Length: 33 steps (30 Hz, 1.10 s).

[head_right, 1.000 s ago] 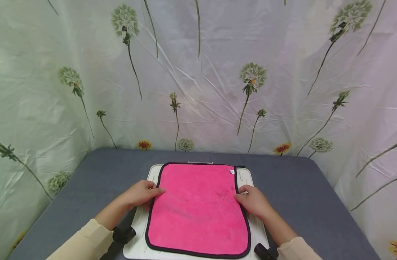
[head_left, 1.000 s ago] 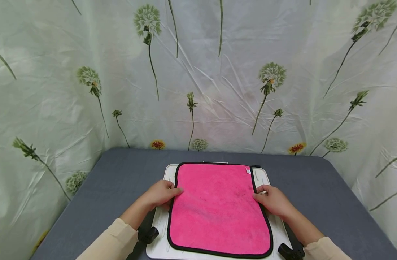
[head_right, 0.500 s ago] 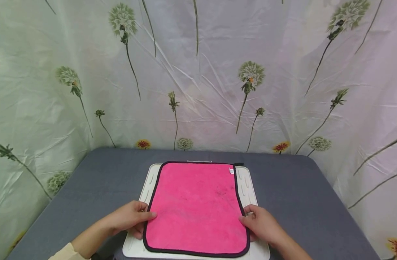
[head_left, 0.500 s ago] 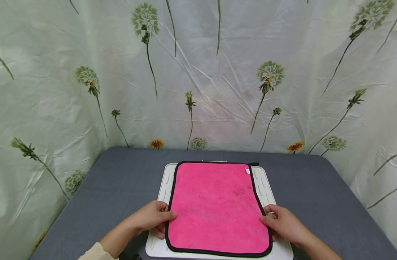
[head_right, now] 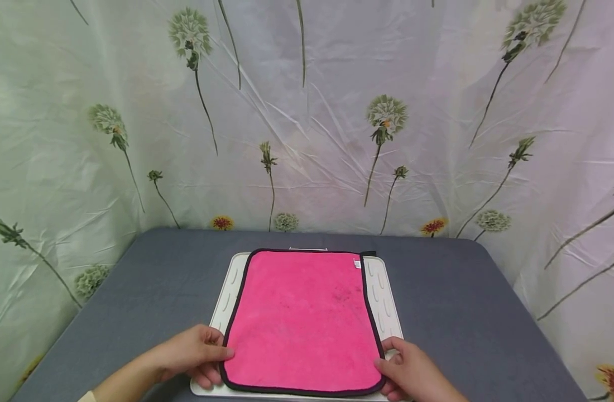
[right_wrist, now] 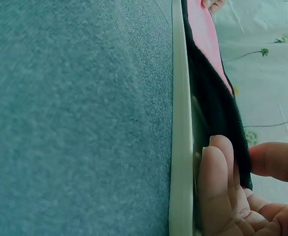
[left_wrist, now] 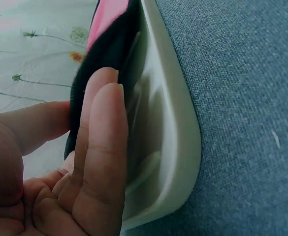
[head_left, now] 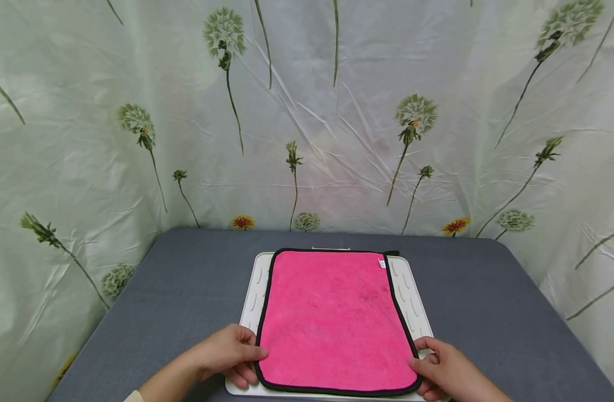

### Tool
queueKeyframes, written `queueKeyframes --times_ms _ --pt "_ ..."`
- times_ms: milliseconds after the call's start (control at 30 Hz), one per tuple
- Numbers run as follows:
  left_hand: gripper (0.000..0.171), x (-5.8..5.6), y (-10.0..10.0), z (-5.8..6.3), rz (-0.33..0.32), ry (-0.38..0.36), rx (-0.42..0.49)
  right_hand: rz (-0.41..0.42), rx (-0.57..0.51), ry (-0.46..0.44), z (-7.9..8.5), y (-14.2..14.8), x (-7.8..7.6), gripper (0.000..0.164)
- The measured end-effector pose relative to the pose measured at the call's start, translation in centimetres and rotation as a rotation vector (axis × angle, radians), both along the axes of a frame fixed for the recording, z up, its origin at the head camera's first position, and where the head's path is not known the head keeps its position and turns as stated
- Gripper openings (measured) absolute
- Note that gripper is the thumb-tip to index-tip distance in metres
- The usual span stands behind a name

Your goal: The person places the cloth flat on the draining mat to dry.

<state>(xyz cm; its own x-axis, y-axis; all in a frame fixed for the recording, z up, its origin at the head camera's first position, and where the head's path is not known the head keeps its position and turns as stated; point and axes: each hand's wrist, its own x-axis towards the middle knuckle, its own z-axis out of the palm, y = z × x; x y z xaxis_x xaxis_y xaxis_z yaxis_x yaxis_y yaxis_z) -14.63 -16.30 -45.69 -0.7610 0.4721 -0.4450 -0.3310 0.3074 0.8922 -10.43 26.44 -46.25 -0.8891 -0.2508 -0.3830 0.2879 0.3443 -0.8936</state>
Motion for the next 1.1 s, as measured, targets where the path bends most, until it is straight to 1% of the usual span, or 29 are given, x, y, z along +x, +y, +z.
queueKeyframes --times_ms 133,333,467,567,700,767,833,900,967,1033,1100 --pt "0.024 0.1 -0.3 0.0 0.004 -0.002 -0.002 -0.009 -0.019 -0.006 -0.1 0.5 0.2 0.042" --pt "0.025 0.4 -0.3 0.2 0.009 0.043 -0.037 -0.016 0.001 0.001 -0.2 0.4 0.3 0.046" --pt "0.026 0.7 0.0 0.4 0.015 0.097 -0.076 -0.021 0.055 0.003 -0.2 0.3 0.3 0.05" --pt "0.027 0.8 0.1 0.6 0.0 0.179 -0.135 -0.011 0.127 0.026 0.0 0.2 0.3 0.054" --pt "0.029 0.9 0.3 0.8 -0.035 0.359 -0.258 0.001 0.223 0.074 0.1 0.2 0.4 0.055" --pt "0.03 0.9 0.4 0.8 -0.05 0.465 -0.349 0.012 0.29 0.111 0.1 0.1 0.4 0.055" --pt "0.032 0.9 0.4 0.9 -0.056 0.545 -0.448 0.019 0.374 0.162 0.1 0.0 0.5 0.053" --pt "0.034 0.9 0.4 0.9 -0.053 0.596 -0.555 0.017 0.467 0.216 0.0 -0.1 0.5 0.05" --pt "0.036 0.9 0.3 0.9 -0.047 0.619 -0.644 0.001 0.55 0.258 -0.1 -0.2 0.6 0.046" --pt "0.039 0.9 0.3 1.0 -0.038 0.63 -0.716 -0.021 0.625 0.282 -0.2 -0.3 0.7 0.043" --pt "0.041 0.9 0.2 1.0 -0.027 0.648 -0.767 -0.039 0.687 0.292 -0.2 -0.4 0.7 0.043"
